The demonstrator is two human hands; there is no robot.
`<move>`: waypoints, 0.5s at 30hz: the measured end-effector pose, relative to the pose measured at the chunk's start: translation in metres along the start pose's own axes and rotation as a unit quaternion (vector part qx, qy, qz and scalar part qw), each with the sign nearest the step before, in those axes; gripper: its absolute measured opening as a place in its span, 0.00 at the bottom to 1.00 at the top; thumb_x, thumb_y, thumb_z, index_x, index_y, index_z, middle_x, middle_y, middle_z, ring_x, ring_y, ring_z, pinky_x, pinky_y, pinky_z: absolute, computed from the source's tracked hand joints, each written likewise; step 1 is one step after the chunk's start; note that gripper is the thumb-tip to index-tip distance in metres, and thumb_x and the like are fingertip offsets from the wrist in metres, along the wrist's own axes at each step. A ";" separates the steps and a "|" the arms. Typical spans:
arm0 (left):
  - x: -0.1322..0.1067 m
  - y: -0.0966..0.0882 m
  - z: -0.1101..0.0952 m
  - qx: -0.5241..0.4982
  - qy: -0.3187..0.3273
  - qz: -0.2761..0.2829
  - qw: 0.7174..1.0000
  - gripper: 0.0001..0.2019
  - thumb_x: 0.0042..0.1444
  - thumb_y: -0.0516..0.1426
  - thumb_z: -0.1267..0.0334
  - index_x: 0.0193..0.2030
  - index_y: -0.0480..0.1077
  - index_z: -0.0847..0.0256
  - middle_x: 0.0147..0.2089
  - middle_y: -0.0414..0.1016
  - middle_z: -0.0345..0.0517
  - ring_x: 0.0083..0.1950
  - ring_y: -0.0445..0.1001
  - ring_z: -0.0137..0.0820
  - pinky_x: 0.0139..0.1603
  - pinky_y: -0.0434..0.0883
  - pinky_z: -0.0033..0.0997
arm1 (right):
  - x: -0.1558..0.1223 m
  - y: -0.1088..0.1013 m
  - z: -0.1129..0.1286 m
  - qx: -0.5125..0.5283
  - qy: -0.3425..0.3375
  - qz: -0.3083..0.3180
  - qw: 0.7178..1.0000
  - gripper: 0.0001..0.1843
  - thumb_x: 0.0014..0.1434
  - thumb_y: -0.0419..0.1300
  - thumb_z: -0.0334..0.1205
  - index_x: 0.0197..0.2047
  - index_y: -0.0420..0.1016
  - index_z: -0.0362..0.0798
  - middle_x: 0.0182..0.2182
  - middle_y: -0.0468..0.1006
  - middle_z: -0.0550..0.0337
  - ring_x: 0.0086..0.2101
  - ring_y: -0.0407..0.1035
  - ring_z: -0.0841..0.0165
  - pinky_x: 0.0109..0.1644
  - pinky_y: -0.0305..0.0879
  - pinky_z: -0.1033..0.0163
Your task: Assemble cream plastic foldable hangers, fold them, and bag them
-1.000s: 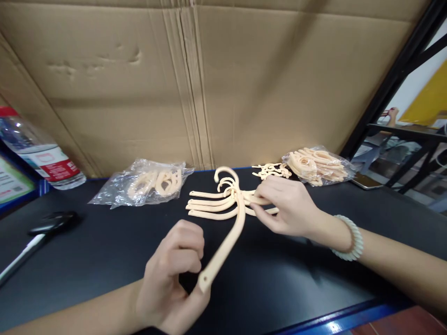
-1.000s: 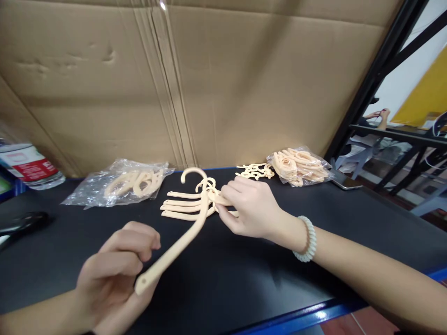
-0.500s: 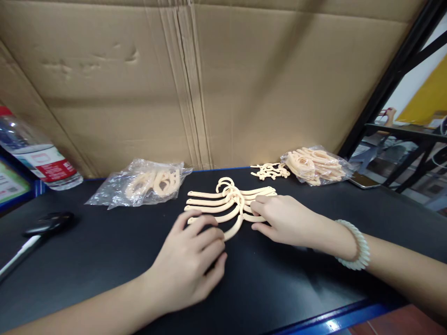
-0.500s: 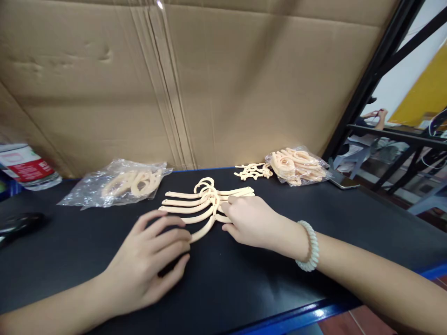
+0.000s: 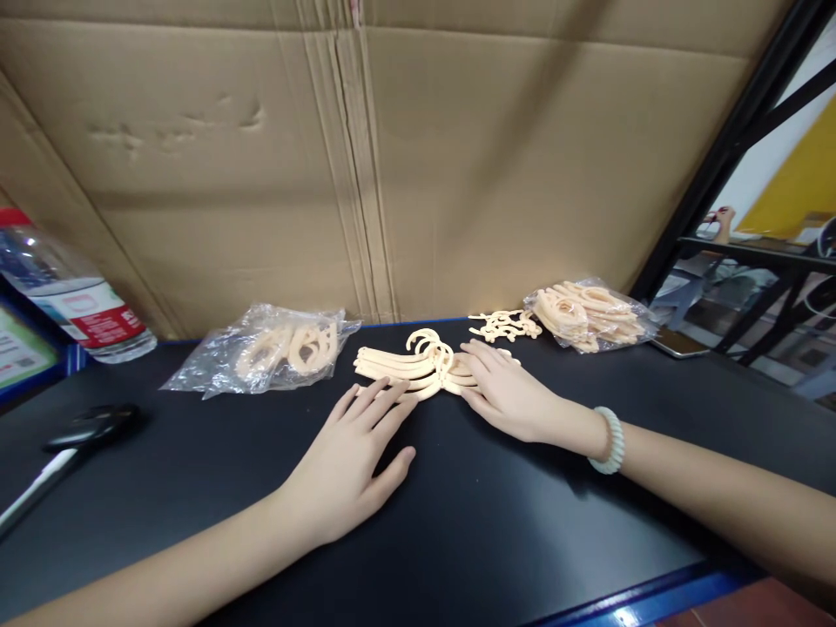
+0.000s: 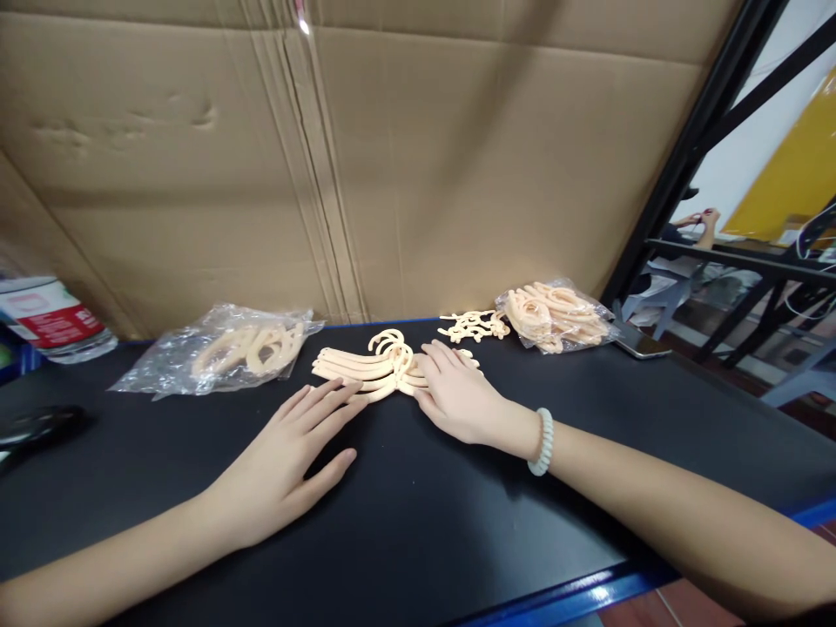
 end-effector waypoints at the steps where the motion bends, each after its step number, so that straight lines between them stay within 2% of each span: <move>1: -0.001 0.002 0.002 -0.009 0.000 0.005 1.000 0.24 0.64 0.52 0.59 0.67 0.61 0.55 0.69 0.62 0.52 0.71 0.55 0.51 0.67 0.53 0.62 | 0.000 0.004 -0.002 0.007 0.004 0.013 1.000 0.26 0.68 0.46 0.41 0.64 0.60 0.35 0.63 0.61 0.35 0.64 0.53 0.50 0.66 0.52 0.42; 4: -0.002 0.005 0.006 -0.018 0.002 0.004 1.000 0.26 0.64 0.52 0.57 0.69 0.58 0.54 0.69 0.62 0.50 0.71 0.55 0.51 0.68 0.52 0.62 | 0.003 0.014 -0.006 0.027 0.002 0.046 0.999 0.30 0.68 0.44 0.42 0.67 0.55 0.32 0.66 0.55 0.33 0.67 0.48 0.49 0.68 0.47 0.40; 8: -0.001 0.010 0.010 0.023 -0.004 0.019 1.000 0.28 0.66 0.50 0.53 0.71 0.53 0.56 0.71 0.56 0.51 0.71 0.54 0.51 0.67 0.54 0.61 | 0.012 0.020 -0.010 0.031 0.004 0.068 0.997 0.33 0.67 0.42 0.45 0.69 0.51 0.32 0.68 0.50 0.35 0.68 0.43 0.52 0.70 0.43 0.43; 15: 0.009 0.010 0.021 0.073 -0.033 0.064 0.995 0.32 0.65 0.46 0.46 0.71 0.52 0.61 0.73 0.53 0.52 0.72 0.51 0.52 0.67 0.55 0.61 | 0.033 0.027 -0.015 0.013 0.015 0.090 0.996 0.35 0.68 0.41 0.46 0.70 0.48 0.29 0.69 0.48 0.36 0.68 0.41 0.52 0.71 0.41 0.47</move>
Point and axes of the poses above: each hand's wrist, its own x-axis towards the middle knuckle, its own y-axis out of the palm, z = x × y, the point moved 5 cm from there along x, towards the middle knuckle
